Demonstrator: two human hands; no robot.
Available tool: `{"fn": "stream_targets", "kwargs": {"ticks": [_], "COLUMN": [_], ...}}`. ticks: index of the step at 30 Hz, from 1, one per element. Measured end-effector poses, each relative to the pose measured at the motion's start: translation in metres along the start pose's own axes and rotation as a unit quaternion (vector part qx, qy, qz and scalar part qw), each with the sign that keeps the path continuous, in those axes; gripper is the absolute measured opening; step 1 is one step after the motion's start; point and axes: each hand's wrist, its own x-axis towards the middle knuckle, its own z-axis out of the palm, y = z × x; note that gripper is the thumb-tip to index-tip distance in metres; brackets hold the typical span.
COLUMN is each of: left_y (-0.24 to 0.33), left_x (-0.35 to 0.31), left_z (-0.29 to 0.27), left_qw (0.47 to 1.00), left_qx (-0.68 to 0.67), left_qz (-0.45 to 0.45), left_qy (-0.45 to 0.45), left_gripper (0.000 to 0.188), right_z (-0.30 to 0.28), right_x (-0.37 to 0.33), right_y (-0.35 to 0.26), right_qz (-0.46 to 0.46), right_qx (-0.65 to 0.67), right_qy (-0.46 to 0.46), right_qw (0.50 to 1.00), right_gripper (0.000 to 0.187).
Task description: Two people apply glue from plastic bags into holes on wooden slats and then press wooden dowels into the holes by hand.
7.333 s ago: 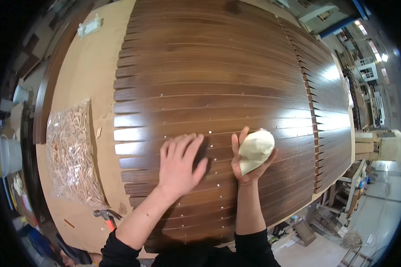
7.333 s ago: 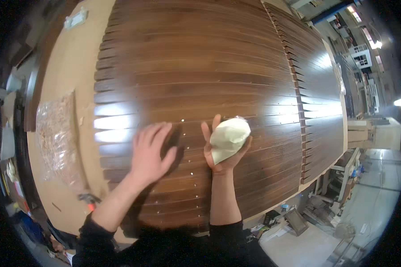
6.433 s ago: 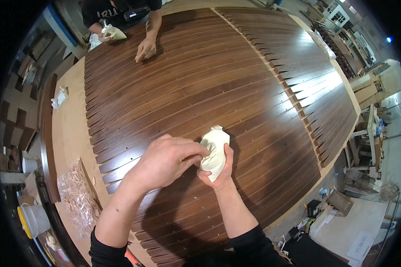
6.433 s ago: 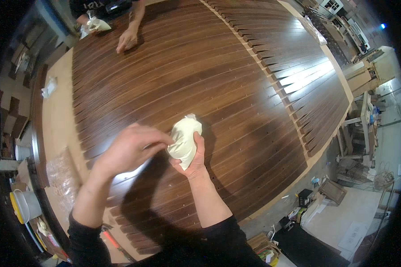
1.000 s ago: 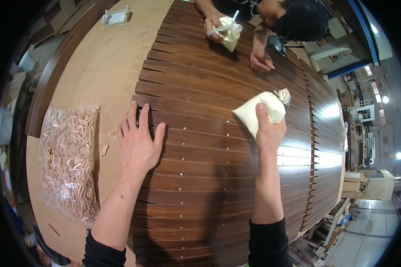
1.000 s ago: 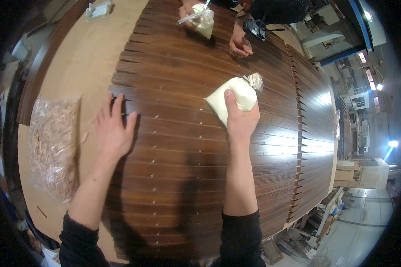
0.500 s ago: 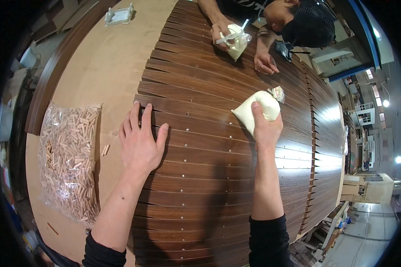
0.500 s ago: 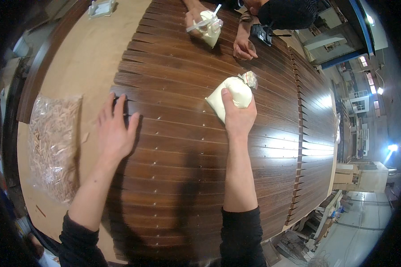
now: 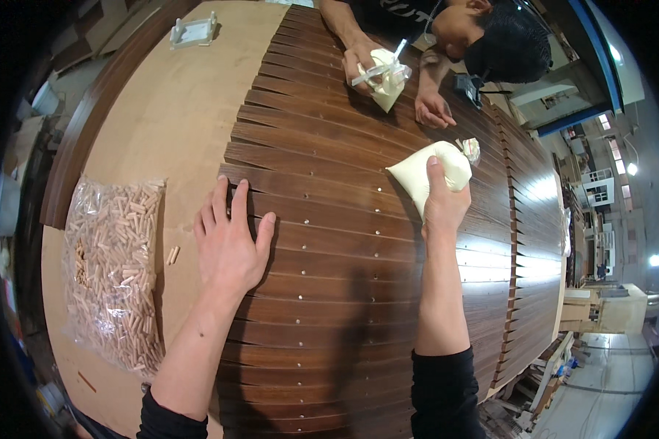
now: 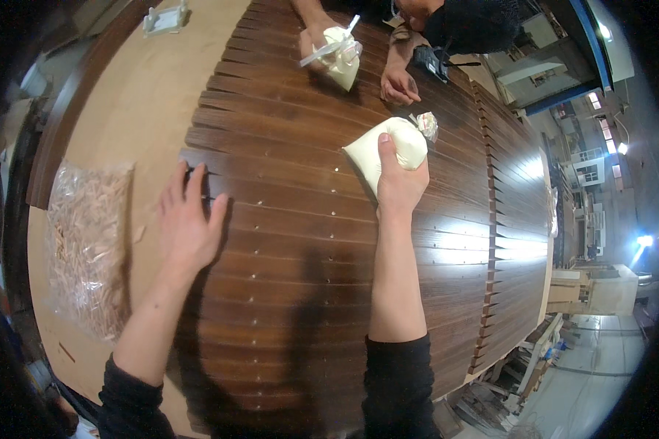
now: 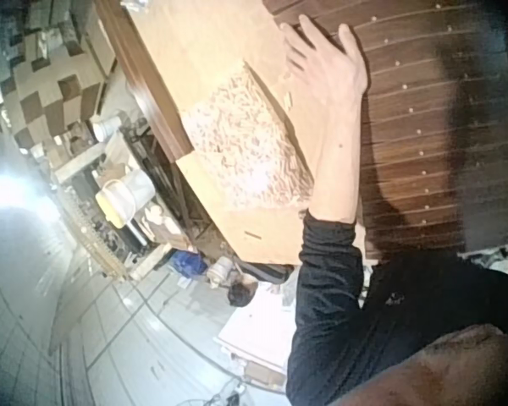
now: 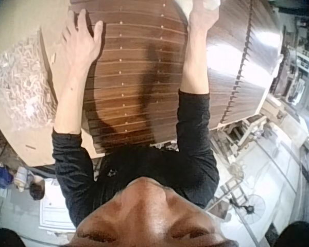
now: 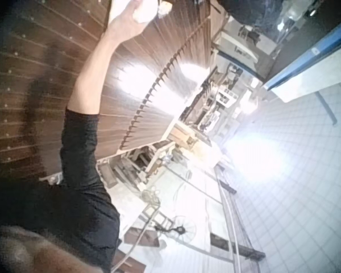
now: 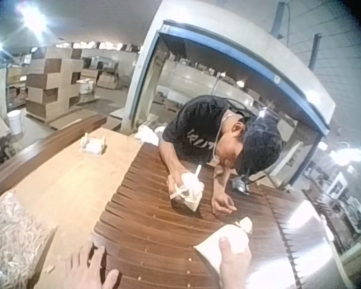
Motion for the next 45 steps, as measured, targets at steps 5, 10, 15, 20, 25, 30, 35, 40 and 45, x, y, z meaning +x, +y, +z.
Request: {"fn": "stream_targets", "kwargs": {"ticks": [5,10,15,20,25,30,35,40,45], "left_y": [0.002,-0.002,-0.001,-0.003,0.000,0.003,0.004,0.017,0.073], "left_x": [0.001,0.001,0.001,0.000,0.002,0.004,0.002,0.000,0.012], "left_z": [-0.004,-0.001,0.001,-0.002,-0.002,-0.002,-0.004,-0.007,0.013], "left_qw": [1.000,1.000,1.000,1.000,1.000,0.999,0.999,0.988,0.974], "left_qx": [0.005,-0.011,-0.020,-0.003,-0.022,-0.028,0.013,0.077,0.072], "left_qz": [-0.004,0.011,0.012,0.006,0.011,0.014,0.050,0.130,0.213], "left_qy": [-0.011,-0.001,-0.004,-0.006,0.001,0.002,0.010,0.001,-0.034], "left_gripper": [0.064,0.066,0.066,0.066,0.065,0.065,0.065,0.066,0.076], "right_z": [0.008,0.009,0.007,-0.010,-0.090,-0.111,-0.109,-0.109,-0.103], "right_x": [0.002,0.002,0.003,-0.007,-0.050,-0.106,-0.113,-0.112,-0.111], "right_y": [0.003,0.006,0.013,0.014,0.020,0.035,0.041,0.033,0.029], "right_qz": [-0.006,-0.012,-0.024,0.032,0.242,0.282,0.273,0.278,0.279], "right_qx": [-0.031,-0.053,-0.080,-0.017,0.400,0.675,0.721,0.659,0.677], "right_qy": [-0.009,-0.016,-0.021,0.006,-0.055,-0.150,-0.092,-0.063,-0.083], "right_qw": [0.999,0.998,0.996,0.999,0.882,0.665,0.630,0.696,0.676], "right_gripper": [0.039,0.040,0.043,0.046,0.076,0.079,0.072,0.065,0.062]}}
